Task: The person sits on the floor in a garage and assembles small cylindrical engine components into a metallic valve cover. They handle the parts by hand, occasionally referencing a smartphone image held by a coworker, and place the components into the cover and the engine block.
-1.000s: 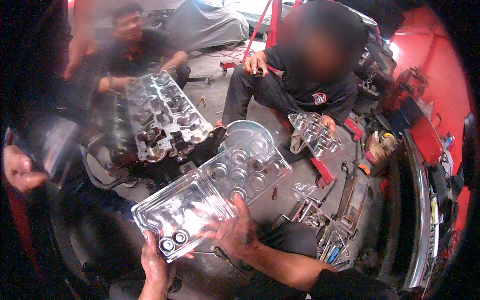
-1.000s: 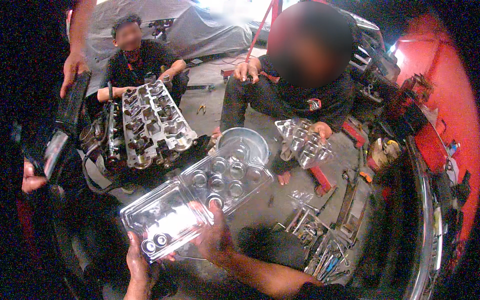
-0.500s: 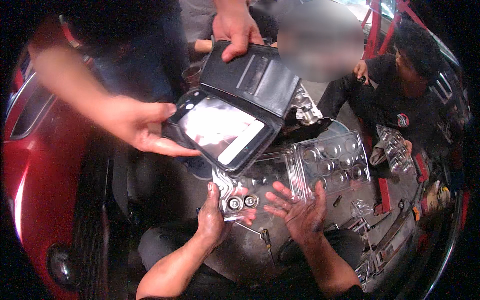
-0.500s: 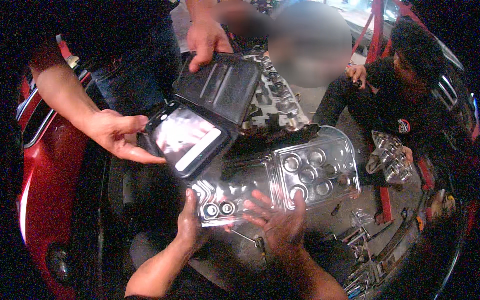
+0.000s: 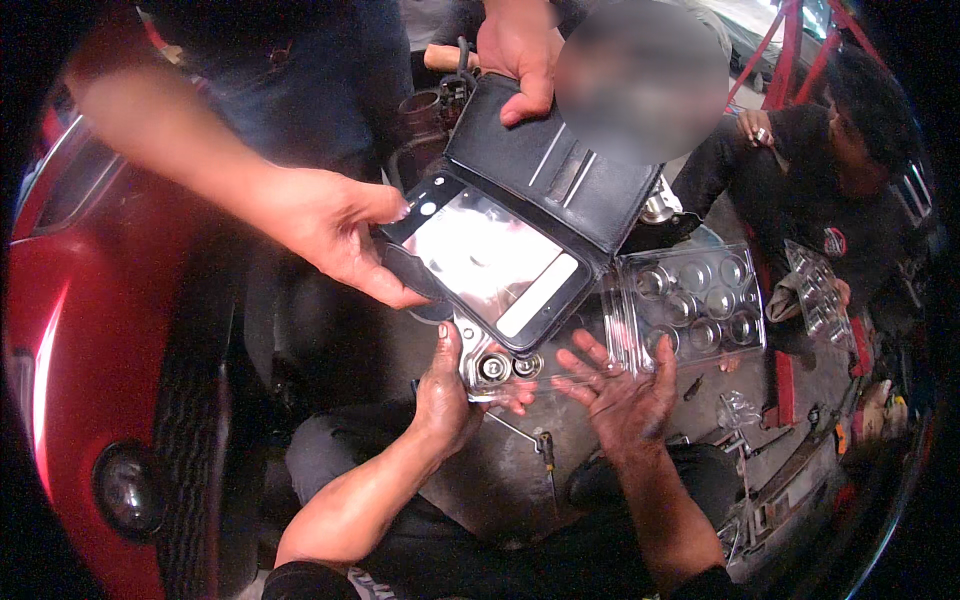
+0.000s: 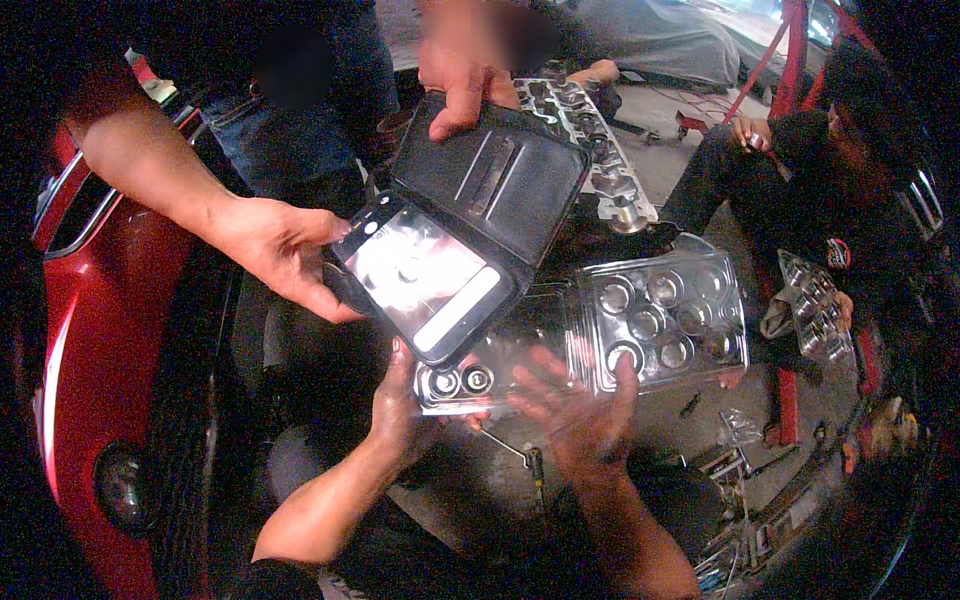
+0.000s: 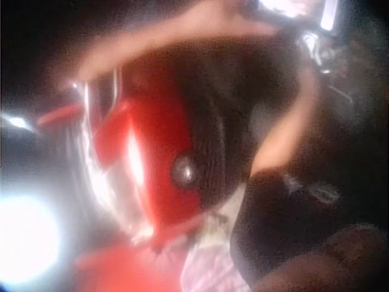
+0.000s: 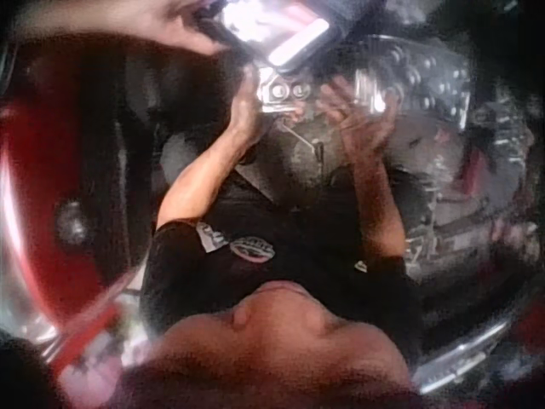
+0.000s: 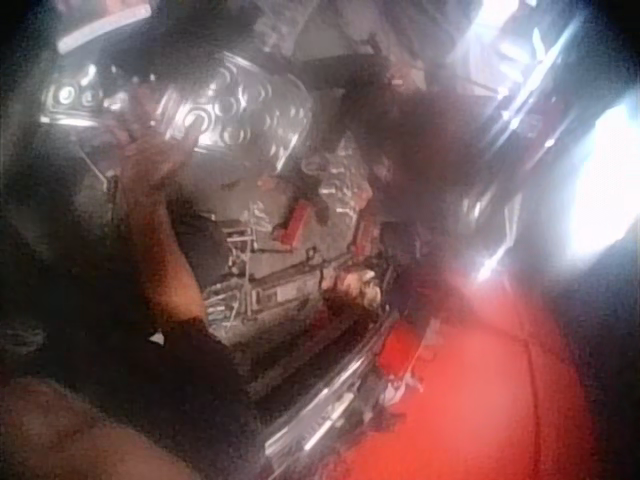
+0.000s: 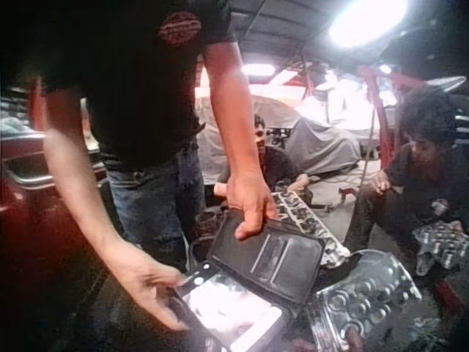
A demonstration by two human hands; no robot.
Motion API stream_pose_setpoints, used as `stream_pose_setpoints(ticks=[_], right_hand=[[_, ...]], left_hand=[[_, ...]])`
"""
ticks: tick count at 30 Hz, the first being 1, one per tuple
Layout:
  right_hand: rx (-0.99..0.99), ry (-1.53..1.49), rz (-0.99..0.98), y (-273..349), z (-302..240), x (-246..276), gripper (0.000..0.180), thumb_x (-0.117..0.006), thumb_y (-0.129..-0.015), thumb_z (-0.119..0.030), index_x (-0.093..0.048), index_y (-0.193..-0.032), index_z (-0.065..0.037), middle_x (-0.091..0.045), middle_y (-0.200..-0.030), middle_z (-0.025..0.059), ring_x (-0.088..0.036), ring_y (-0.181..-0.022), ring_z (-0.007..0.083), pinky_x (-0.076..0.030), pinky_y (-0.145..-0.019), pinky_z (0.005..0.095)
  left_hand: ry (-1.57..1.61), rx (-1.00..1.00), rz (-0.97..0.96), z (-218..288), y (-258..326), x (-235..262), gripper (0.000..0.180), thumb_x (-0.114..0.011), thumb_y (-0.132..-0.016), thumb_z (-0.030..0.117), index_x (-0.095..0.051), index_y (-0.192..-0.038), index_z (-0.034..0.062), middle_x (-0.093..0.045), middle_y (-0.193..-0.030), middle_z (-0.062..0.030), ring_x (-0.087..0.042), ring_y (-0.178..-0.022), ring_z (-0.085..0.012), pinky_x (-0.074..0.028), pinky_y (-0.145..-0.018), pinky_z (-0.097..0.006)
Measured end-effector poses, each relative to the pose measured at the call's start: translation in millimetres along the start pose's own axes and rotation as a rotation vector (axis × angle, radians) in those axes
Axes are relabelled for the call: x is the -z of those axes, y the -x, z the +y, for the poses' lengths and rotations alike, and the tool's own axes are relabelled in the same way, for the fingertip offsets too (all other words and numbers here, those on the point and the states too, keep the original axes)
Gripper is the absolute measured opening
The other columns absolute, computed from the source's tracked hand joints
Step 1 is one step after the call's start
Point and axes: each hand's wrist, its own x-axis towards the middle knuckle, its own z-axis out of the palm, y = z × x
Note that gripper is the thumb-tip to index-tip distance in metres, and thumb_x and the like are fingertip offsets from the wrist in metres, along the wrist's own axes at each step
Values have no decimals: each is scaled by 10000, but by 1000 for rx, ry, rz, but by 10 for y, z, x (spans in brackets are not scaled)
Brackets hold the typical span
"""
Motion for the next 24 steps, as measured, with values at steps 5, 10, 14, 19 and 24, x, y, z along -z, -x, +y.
stream_pose_setpoints(ticks=[5,10,14,19,24], right_hand=[[6,-21,-64,0,-8,54,888,-364,-899,-700,-426,-1314,82,-590,-1233,266,-580,-1115,454,-461,-916,621],[0,-70,-95,-14,7,120,716,-399,-911,-665,-432,-1308,-70,-537,-1276,283,-561,-1123,456,-441,-936,651],[19,-49,-110,-13,67,69,649,-386,-919,-653,-498,-1255,-110,-553,-1273,264,-563,-1117,452,-439,-942,651],[70,-73,-23,34,-2,23,667,-344,-938,-631,-522,-1291,-93,-580,-1260,263,-581,-1118,469,-448,-930,643],[38,-84,-60,-23,62,90,702,-360,-935,-627,-429,-1360,-73,-558,-1272,266,-542,-1163,458,-397,-986,652]], left_hand=[[5,20,-41,-25,-11,20,846,-175,-948,682,-523,-1168,-56,-668,-898,-245,-689,-734,-332,-576,-626,-416],[-2,23,-41,-32,19,22,861,-149,-951,680,-530,-1177,-59,-668,-940,-261,-685,-762,-335,-577,-650,-417],[52,18,-33,-40,18,101,804,-137,-976,631,-482,-1234,-47,-659,-943,-258,-684,-761,-340,-589,-643,-425],[39,-2,-7,-70,-38,105,715,-157,-1003,570,-466,-1266,-18,-652,-981,-240,-683,-780,-353,-600,-641,-444],[78,-75,154,1,74,-113,643,-282,-997,541,-455,-1287,-7,-614,-1125,-204,-674,-877,-343,-620,-616,-439]])
